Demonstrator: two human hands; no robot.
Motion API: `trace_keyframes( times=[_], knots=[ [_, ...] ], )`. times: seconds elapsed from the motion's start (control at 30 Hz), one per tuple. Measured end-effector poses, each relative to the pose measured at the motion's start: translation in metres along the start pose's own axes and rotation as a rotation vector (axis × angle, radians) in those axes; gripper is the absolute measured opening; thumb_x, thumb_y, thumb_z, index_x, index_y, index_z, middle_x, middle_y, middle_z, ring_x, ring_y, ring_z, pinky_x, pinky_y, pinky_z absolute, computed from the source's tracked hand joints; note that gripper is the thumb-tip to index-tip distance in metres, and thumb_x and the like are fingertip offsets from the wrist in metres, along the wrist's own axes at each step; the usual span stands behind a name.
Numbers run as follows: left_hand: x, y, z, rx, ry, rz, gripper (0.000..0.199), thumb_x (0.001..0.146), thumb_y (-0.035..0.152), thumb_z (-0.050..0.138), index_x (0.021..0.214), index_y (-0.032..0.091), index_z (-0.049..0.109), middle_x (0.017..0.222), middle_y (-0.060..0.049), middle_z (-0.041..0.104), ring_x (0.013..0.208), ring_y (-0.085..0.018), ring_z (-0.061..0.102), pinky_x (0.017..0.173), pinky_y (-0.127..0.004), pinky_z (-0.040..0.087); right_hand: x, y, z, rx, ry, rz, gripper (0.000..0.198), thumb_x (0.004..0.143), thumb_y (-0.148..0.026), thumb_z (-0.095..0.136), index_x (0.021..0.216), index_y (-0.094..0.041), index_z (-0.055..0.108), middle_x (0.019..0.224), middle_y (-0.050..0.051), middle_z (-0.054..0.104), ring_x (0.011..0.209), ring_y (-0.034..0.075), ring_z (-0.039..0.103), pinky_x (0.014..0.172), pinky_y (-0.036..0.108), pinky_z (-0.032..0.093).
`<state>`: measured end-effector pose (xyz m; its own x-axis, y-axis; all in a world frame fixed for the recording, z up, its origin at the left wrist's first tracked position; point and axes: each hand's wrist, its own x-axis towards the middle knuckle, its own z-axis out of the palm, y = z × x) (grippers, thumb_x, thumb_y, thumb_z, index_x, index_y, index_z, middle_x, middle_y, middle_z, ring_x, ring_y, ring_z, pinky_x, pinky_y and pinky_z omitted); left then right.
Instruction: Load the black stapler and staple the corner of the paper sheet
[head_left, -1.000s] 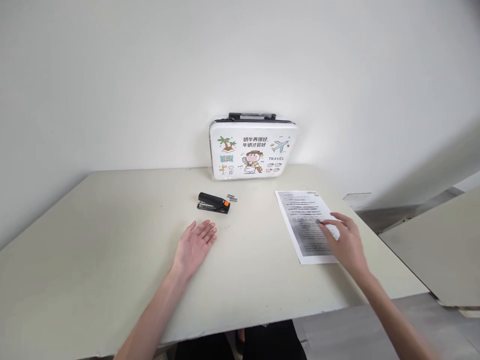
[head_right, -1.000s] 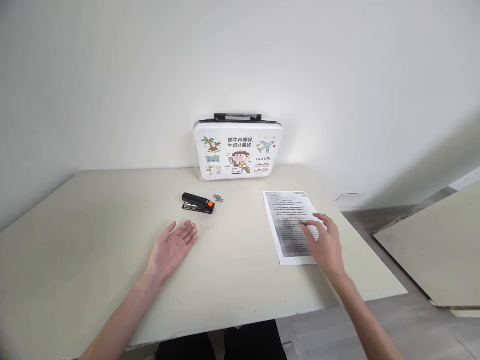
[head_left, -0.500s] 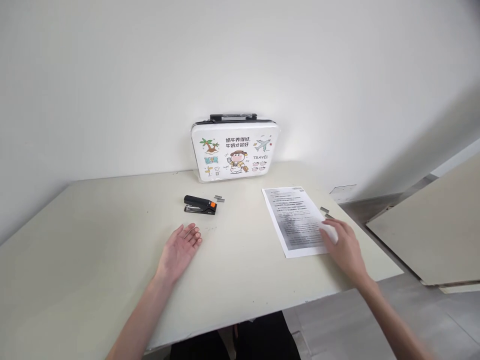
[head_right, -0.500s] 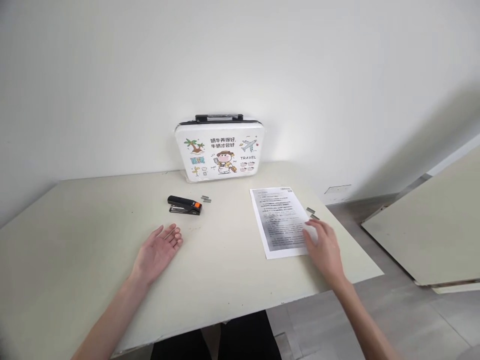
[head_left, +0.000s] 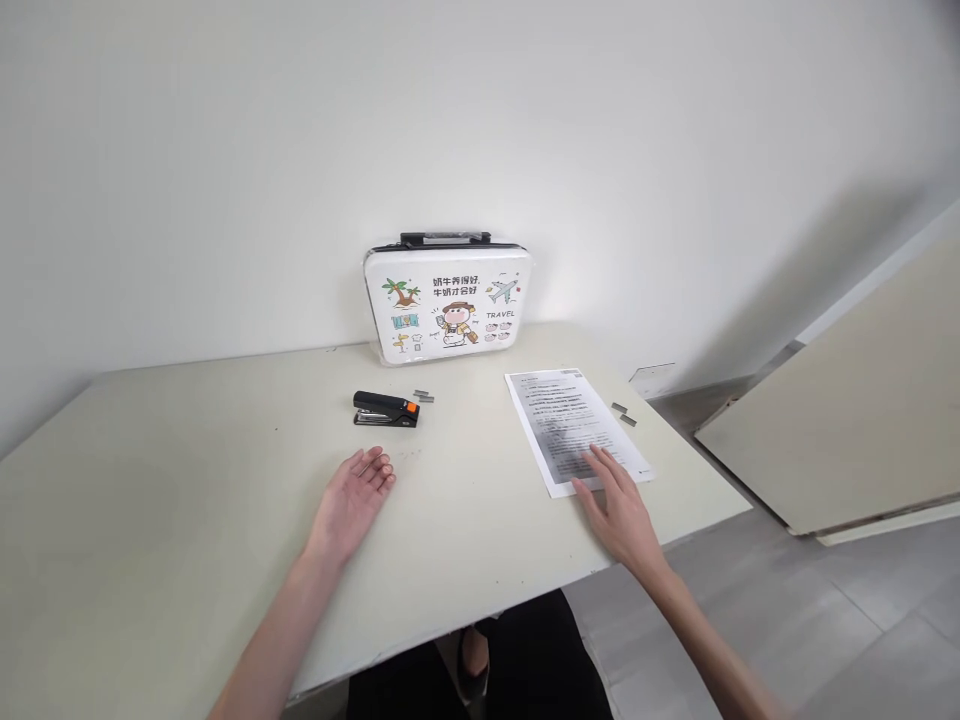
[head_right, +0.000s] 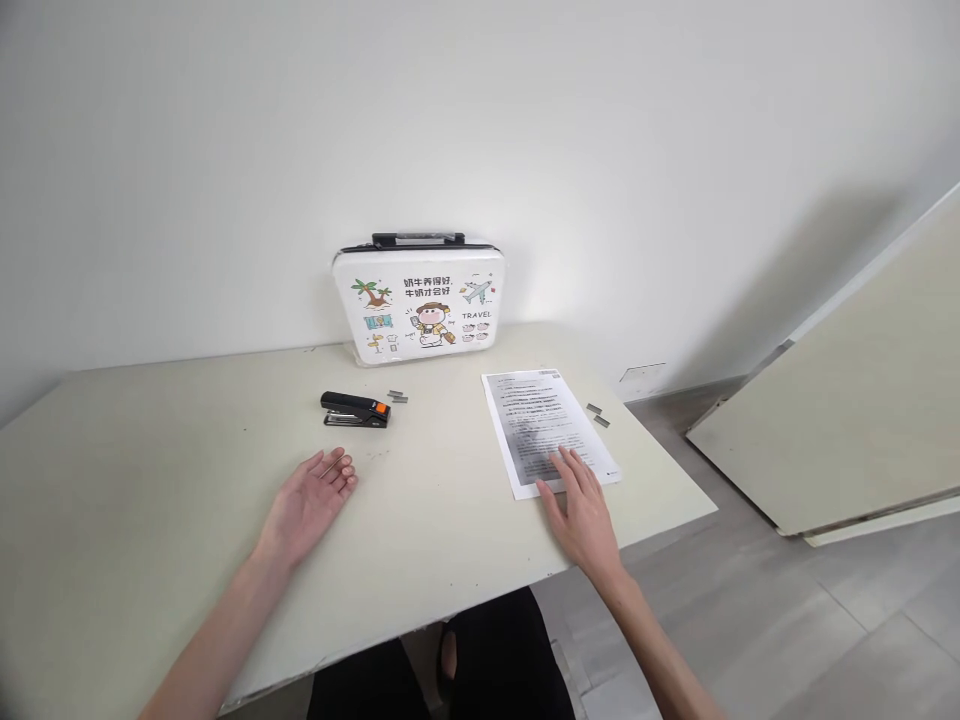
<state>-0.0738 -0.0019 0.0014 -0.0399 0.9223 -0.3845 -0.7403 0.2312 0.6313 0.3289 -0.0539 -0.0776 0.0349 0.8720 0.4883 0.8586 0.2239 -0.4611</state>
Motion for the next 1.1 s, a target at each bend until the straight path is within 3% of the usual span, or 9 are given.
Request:
trace_keyframes(
  times=[0.13, 0.27, 0.4, 0.67, 0.93, 1.1],
  knots=[
    [0.001, -0.001, 0.003, 0.005, 0.007, -0.004, 0.022, 0.101, 0.014, 0.05, 0.097, 0.009, 0.07, 0.085, -0.01, 0.064, 0.077, -0.017, 0.065, 0.071, -0.028, 0.061, 0.0, 0.002, 0.007, -0.046, 0.021, 0.027, 0.058, 0.106, -0.053, 0.048, 0.155, -0.023, 0.047, 0.163, 0.014, 0.045, 0.155, 0.035, 0.034, 0.123, 0.065, 0.029],
    [0.004, -0.003, 0.009, 0.032, 0.025, 0.013, 0.022, 0.099, 0.011, 0.05, 0.093, 0.009, 0.071, 0.084, -0.009, 0.064, 0.076, -0.016, 0.065, 0.068, -0.027, 0.061, 0.003, -0.003, 0.006, -0.209, -0.083, 0.19, 0.07, 0.106, -0.064, 0.034, 0.159, -0.019, 0.043, 0.171, 0.015, 0.031, 0.161, 0.033, 0.02, 0.128, 0.058, 0.019],
    [0.007, -0.004, 0.01, 0.066, 0.009, 0.027, 0.022, 0.099, 0.011, 0.051, 0.092, 0.01, 0.072, 0.083, -0.009, 0.064, 0.075, -0.017, 0.066, 0.069, -0.027, 0.06, 0.009, -0.013, 0.003, -0.338, -0.165, 0.316, 0.088, 0.098, -0.077, 0.036, 0.163, -0.018, 0.036, 0.174, 0.017, 0.019, 0.162, 0.036, 0.01, 0.128, 0.057, 0.013],
    [0.008, -0.005, 0.01, 0.06, 0.001, 0.04, 0.024, 0.101, 0.013, 0.049, 0.091, 0.008, 0.071, 0.084, -0.009, 0.062, 0.076, -0.016, 0.065, 0.069, -0.027, 0.06, 0.014, -0.016, 0.0, -0.393, -0.281, 0.352, 0.093, 0.096, -0.08, 0.035, 0.165, -0.017, 0.034, 0.174, 0.016, 0.018, 0.162, 0.038, 0.009, 0.129, 0.056, 0.008],
    [0.006, -0.006, 0.009, 0.057, -0.017, 0.052, 0.025, 0.102, 0.015, 0.049, 0.094, 0.008, 0.071, 0.085, -0.009, 0.062, 0.077, -0.016, 0.065, 0.071, -0.027, 0.06, 0.009, -0.012, 0.004, -0.37, -0.233, 0.308, 0.09, 0.096, -0.079, 0.037, 0.162, -0.018, 0.04, 0.173, 0.017, 0.022, 0.161, 0.038, 0.012, 0.128, 0.059, 0.01],
    [0.007, -0.006, 0.006, 0.053, -0.019, 0.046, 0.02, 0.099, 0.015, 0.053, 0.094, 0.009, 0.071, 0.085, -0.009, 0.063, 0.078, -0.017, 0.065, 0.07, -0.028, 0.06, 0.006, -0.009, 0.005, -0.339, -0.199, 0.286, 0.077, 0.102, -0.071, 0.031, 0.158, -0.021, 0.048, 0.171, 0.015, 0.029, 0.16, 0.038, 0.018, 0.127, 0.059, 0.016]
  ],
)
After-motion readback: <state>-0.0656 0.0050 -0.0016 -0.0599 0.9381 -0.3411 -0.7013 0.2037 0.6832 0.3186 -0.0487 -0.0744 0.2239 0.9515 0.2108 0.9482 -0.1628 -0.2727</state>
